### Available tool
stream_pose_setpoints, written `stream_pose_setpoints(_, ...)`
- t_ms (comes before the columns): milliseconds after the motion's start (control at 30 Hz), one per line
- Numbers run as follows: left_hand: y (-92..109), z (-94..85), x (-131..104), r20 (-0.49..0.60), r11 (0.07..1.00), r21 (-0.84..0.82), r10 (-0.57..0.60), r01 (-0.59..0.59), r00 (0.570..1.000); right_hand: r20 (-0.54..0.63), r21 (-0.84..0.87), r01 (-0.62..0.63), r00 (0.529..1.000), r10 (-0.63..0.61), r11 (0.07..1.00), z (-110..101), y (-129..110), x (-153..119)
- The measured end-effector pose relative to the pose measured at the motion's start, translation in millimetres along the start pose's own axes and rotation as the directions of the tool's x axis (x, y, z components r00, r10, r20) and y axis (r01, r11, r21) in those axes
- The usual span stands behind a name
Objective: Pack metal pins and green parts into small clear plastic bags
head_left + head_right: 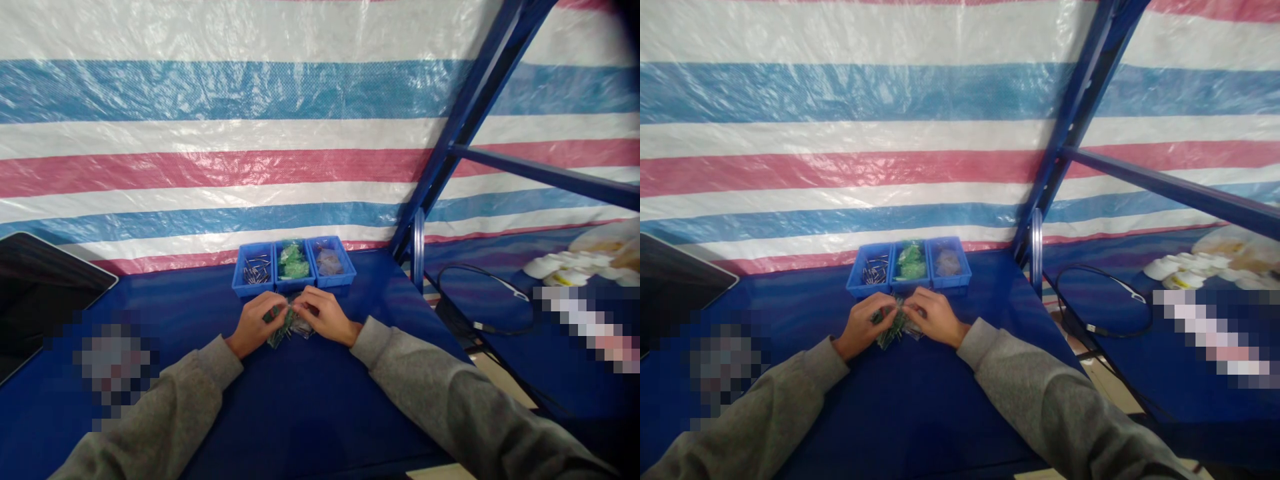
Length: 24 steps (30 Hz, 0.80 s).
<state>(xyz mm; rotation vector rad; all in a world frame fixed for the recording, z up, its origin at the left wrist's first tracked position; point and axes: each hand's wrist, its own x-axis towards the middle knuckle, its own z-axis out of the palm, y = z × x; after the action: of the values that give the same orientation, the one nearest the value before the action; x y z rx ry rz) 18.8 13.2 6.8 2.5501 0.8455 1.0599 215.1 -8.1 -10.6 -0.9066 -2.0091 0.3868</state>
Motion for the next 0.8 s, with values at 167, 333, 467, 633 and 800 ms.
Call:
stream_pose_setpoints(167,0.6,-0.6,0.3,0.0,0.999,0.047,-0.021,0.021,1.0,0.006,-0.017,-0.001,1.0,0.001,1.0,0.1,-0.4,-0.8)
stream_pose_setpoints(333,-0.4,0.0,-0.9,0.016,0.997,0.066,-0.029,0.028,0.999,0.007,-0.014,0.008,1.0,-0.008,1.0,0.4,-0.2,-1.1)
stream_pose_setpoints(467,-2.4,2.0,-2.2,0.066,0.996,0.072,-0.053,0.048,0.996,0.011,-0.017,0.016,1.0,-0.016,1.0,0.8,0.2,-1.2)
stream_pose_setpoints(633,-4.3,3.9,-2.6,0.117,0.996,0.064,-0.074,0.067,0.99,0.011,-0.024,0.024,1.0,-0.023,0.999,1.5,-0.2,-1.5)
stream_pose_setpoints(800,-4.2,4.5,-3.1,0.082,0.996,0.033,-0.086,0.083,0.993,-0.021,-0.021,0.001,1.0,-0.001,1.0,1.3,-0.8,-1.2)
